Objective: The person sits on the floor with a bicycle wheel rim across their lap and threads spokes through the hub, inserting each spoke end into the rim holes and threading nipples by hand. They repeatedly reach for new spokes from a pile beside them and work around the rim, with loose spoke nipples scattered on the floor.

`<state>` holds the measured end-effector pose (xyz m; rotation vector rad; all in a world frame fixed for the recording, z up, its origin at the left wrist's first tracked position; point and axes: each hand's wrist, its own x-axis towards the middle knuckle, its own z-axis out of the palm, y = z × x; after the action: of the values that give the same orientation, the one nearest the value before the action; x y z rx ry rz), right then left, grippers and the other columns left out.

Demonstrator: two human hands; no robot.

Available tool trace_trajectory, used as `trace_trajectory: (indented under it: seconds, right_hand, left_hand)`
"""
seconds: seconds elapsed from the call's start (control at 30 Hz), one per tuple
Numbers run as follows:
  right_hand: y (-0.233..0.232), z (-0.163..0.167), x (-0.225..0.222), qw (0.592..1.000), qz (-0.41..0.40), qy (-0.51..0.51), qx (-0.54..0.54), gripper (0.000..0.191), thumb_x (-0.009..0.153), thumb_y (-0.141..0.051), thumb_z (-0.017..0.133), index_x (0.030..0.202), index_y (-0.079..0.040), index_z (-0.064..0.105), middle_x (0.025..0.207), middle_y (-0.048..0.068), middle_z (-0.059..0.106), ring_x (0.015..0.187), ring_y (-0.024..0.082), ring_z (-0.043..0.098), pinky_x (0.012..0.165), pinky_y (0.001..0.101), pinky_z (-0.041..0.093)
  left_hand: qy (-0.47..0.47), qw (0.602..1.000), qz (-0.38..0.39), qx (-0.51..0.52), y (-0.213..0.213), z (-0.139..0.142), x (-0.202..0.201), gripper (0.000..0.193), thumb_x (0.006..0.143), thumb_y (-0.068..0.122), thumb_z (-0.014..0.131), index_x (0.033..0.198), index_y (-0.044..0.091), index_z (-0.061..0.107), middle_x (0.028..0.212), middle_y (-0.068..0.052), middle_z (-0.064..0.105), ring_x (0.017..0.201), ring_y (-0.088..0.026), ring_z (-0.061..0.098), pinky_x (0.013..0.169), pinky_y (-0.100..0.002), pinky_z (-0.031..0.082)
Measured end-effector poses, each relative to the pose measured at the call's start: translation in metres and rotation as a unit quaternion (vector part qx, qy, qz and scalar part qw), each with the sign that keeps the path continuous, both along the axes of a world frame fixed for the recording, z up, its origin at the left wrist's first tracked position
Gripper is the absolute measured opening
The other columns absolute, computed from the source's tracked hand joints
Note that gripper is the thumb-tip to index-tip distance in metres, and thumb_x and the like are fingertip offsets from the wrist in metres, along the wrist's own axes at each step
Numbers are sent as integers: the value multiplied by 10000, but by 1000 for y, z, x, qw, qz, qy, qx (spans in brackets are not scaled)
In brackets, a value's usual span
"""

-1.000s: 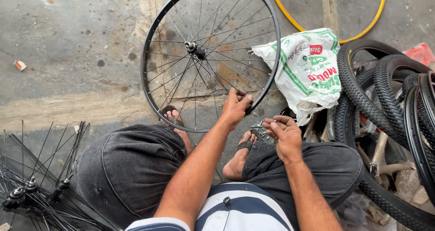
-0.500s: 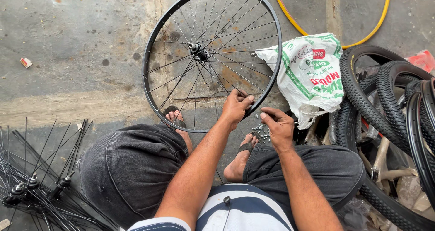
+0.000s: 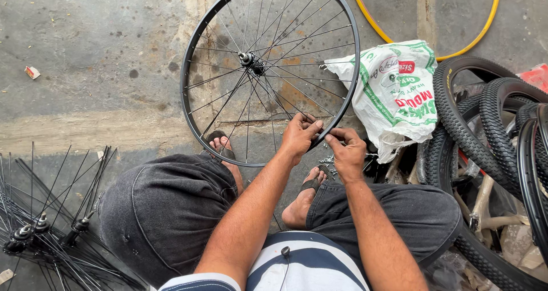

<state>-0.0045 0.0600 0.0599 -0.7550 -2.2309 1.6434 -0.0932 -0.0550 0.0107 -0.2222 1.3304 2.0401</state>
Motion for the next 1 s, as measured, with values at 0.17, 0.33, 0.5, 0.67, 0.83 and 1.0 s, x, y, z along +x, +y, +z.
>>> trace_trajectory:
  seconds: [0.17,0.33,0.5,0.67,0.83,1.0]
  right_hand:
    - [1,-10,2,999,18,10,-24,124,873,15,781,995,13,755,938,9,715,819,67,641,741,223,527]
    - [1,-20,2,999,-13,11,-46,112,887,1,783,993,3,745,922,15,739,800,68,654,731,219,537]
    - [0,-19,3,999,5,18,-30,104,892,-7,783,989,2,748,935,14,731,822,66,663,742,217,543]
    - [-3,-17,1,1000,-13,8,-16,111,891,-24,799,981,-7,736,912,10,734,803,68,653,727,220,538]
    - [1,-19,1,998,28,58,27,123,880,14,811,968,3,725,995,22,695,900,86,639,803,227,520]
    - [8,-25,-1,994,34,40,-92,132,902,20,754,1027,2,712,1003,26,719,912,94,684,837,237,565]
  left_hand:
    - [2,1000,3,-1,0,-3,1,251,928,182,740,1063,35,589,858,-52,707,748,-115,660,645,-285,533]
    - [9,1000,4,-17,2,-2,3,248,934,178,740,1069,30,594,860,-64,708,747,-122,661,646,-285,533]
    - [8,1000,5,-20,1,1,3,236,937,172,720,1066,30,583,864,-65,715,765,-116,671,660,-286,543]
    - [16,999,6,-30,-1,5,2,237,931,166,723,1068,31,585,870,-47,712,783,-112,676,677,-280,549]
    - [24,998,5,-62,0,8,3,234,919,170,731,1051,33,594,863,-51,729,769,-108,677,666,-281,544]
    - [40,996,15,-72,1,7,3,224,925,173,734,1033,30,599,846,-55,737,754,-115,682,650,-283,536]
